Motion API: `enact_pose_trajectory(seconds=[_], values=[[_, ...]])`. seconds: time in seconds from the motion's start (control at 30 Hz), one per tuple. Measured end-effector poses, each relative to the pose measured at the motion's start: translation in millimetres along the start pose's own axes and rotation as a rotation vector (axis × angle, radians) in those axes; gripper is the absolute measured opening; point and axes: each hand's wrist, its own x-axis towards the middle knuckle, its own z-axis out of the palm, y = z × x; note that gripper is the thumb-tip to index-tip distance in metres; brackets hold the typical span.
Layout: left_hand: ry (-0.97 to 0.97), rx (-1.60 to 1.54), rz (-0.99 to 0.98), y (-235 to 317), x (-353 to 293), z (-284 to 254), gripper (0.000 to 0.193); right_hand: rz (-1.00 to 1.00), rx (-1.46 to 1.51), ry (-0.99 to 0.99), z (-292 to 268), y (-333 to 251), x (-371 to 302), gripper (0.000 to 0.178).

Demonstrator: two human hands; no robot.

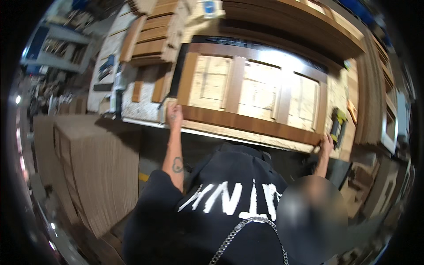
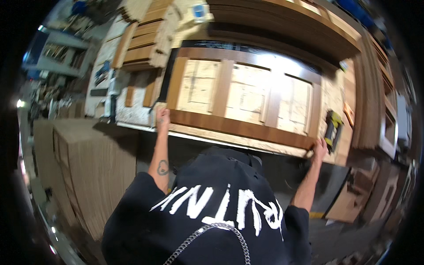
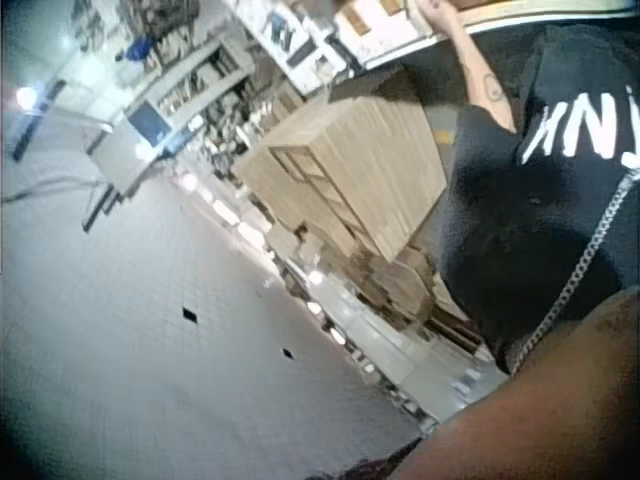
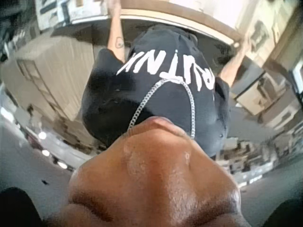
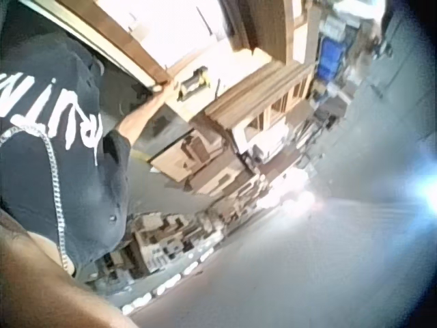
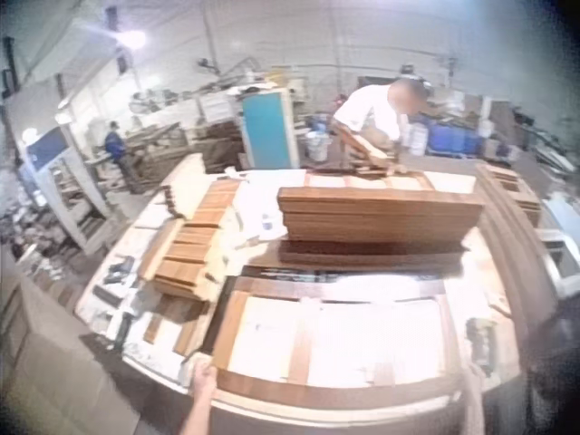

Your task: The person assembles wooden frames by placing thin wooden strips onto a larger wooden base and securing them with a nail gun. The person repeatedly positions strips and fastens them, then stacks completed frames on the workbench.

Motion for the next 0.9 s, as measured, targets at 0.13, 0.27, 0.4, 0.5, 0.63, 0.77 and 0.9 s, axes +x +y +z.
enact_pose_trajectory(seconds=[0.13, 0.27, 0.4, 0.5, 0.63, 0.77, 0.9], values=[[0.146, 0.333, 0.104, -1, 1, 18, 0.046, -0.122, -0.066, 0.041, -16, 20, 25, 0.045], [0.27, 0.296, 0.305, 152, -72, 48, 0.051, -0.023, -0.004, -0.124, 4, -43, -32, 0.048], [-0.136, 0.106, 0.69, 263, -152, 162, 0.045, -0.003, 0.042, -0.191, -17, -58, -46, 0.042], [-0.466, 0.013, 0.883, 326, -237, 241, 0.049, -0.114, 0.016, -0.321, -27, -31, -38, 0.041], [-0.604, 0.287, 0.972, 338, -321, 325, 0.06, -0.136, 0.066, -0.4, -21, -35, -46, 0.049], [-0.57, 0.441, 0.955, 341, -361, 366, 0.066, -0.091, 0.037, -0.503, -26, -43, -45, 0.052], [-0.573, 0.595, 0.898, 350, -372, 374, 0.059, -0.111, -0.007, -0.51, -35, -51, -43, 0.053]])
